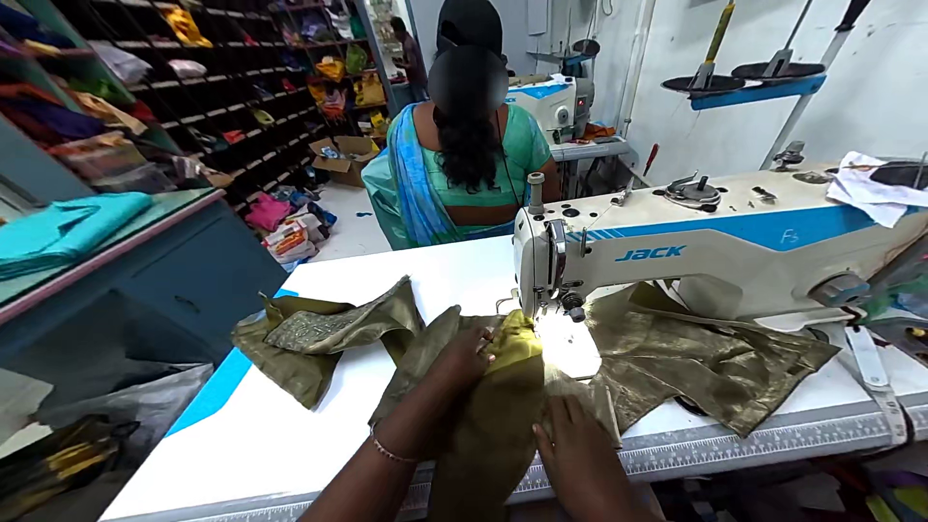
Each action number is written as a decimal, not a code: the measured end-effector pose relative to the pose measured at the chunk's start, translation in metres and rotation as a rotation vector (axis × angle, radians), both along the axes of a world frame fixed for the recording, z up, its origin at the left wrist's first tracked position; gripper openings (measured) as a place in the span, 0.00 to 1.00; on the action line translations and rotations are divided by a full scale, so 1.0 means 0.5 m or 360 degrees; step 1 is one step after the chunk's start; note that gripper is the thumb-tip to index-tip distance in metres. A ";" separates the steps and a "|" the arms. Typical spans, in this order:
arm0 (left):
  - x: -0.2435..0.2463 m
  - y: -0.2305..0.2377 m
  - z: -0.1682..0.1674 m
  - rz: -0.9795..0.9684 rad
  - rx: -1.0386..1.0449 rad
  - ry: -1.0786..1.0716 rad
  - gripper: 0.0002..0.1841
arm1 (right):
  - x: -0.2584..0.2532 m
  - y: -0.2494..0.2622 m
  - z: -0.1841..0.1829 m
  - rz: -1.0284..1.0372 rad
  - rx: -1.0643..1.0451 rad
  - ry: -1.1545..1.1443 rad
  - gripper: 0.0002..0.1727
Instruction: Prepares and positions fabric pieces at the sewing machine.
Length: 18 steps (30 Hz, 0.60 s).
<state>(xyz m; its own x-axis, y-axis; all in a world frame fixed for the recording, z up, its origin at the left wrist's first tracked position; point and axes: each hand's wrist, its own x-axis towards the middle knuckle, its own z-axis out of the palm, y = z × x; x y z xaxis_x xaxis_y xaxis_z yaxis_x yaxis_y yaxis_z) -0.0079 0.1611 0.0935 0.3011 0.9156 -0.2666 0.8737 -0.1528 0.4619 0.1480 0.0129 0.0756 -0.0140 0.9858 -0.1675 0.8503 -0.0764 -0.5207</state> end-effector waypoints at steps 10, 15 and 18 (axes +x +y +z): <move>0.103 -0.049 -0.009 -0.0409 0.0112 0.0120 0.36 | 0.013 0.039 0.029 -0.0198 -0.0087 0.0180 0.29; 0.121 -0.015 0.032 -0.0142 -0.0064 -0.0088 0.32 | -0.014 0.040 0.041 -0.0167 0.0030 0.0529 0.28; 0.126 0.024 0.059 -0.0096 -0.0312 -0.0045 0.34 | -0.045 0.047 0.038 0.0013 0.0243 0.0635 0.21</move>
